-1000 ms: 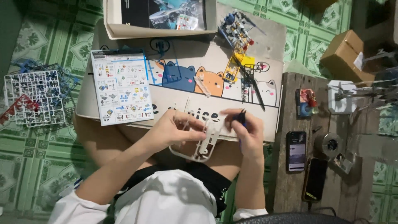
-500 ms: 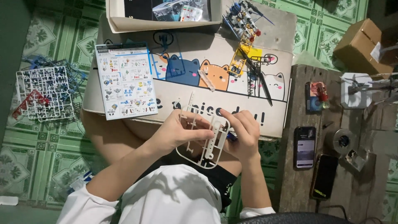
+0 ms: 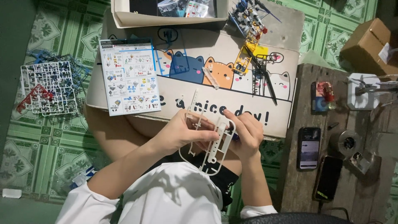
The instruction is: The person reviews an instruction manual, then uses pliers to cut small plastic parts from a sprue. They separate the cut pieces and begin fitting them together by hand.
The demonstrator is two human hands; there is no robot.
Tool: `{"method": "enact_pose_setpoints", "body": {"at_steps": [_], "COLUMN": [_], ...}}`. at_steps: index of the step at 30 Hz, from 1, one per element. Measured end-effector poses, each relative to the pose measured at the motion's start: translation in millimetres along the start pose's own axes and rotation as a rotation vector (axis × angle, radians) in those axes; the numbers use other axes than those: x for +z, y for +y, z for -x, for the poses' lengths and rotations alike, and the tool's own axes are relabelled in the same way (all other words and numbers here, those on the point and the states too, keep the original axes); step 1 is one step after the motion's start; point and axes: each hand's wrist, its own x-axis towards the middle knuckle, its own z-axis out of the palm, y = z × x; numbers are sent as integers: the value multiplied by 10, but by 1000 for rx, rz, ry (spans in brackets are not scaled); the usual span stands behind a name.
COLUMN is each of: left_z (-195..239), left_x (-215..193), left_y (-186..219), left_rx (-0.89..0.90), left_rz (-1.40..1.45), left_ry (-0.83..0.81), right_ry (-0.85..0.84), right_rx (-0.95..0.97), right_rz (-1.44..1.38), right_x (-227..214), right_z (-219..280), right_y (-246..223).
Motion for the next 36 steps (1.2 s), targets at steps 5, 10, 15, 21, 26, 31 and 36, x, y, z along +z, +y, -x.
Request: {"method": "enact_pose_setpoints", "body": {"at_steps": [5,10,15,21,26,31,36], "left_z": [19,5,-4,-27,-46,-34,-56], "left_x": [6,-3,-36,-76,-87,-91,-96], "left_y": [-40,-74,-78,-73,-76,-67,-56], "left_rx": [-21,-10,28,28,13,4,1], "left_rz": [53,65,65,97,69,60,47], "left_ry": [-39,-51,-27,46,54,57,65], "right_ry": [104,120,108,5,-23,-18,-39], "right_rx": [-64,-59,-8,1,15,12,16], "right_rz": [5,10,12,-95,-181,-211,-165], "right_x": [58,73,61,83,106,124,117], "right_z": [40,37,35,99,109,213,103], "right_y": [33,-5,-40,-69,-81,-8,-67]}}
